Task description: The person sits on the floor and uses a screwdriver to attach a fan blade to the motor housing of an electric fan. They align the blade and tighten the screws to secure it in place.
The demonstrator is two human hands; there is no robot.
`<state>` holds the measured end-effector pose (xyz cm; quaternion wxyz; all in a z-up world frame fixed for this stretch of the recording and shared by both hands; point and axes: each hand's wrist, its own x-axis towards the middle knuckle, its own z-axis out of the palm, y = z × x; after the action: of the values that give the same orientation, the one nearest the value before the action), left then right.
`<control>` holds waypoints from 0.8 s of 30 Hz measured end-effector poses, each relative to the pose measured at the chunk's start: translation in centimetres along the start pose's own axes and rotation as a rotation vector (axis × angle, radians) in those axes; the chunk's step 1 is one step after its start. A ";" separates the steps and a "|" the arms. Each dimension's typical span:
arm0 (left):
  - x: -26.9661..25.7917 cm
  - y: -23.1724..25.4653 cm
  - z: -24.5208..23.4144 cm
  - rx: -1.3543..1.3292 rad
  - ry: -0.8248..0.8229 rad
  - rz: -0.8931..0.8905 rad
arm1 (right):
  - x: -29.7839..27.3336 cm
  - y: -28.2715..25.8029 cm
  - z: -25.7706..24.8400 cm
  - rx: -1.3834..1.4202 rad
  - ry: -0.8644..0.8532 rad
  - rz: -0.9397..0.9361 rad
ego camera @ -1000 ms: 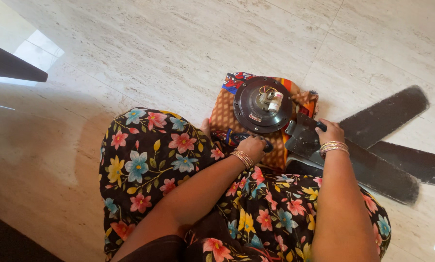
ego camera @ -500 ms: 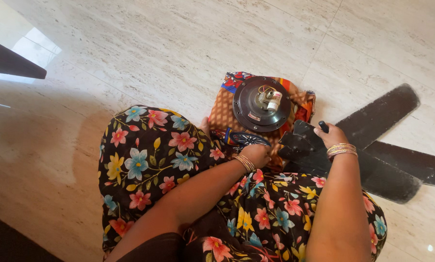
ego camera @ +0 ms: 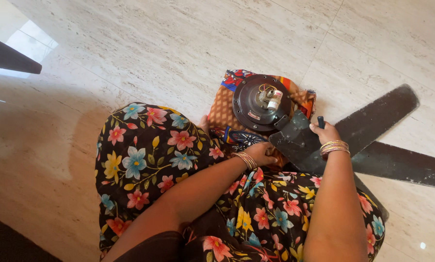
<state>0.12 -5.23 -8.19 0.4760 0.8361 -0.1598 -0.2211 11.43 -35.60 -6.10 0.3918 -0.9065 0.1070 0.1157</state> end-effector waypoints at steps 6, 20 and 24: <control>0.2 -0.3 0.1 0.000 -0.043 -0.062 | 0.2 0.3 0.5 0.008 -0.058 0.089; -1.8 1.3 0.1 0.389 -0.196 -0.014 | -0.6 -1.0 2.0 -0.229 0.140 0.033; -1.9 1.1 1.8 0.588 -0.316 -0.028 | -1.9 -3.3 1.5 -0.260 0.317 -0.073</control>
<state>-2.50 -6.14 -7.64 0.1808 0.8951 -0.2769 -0.2990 10.37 -32.10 -4.26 0.2539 -0.9595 0.1184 -0.0298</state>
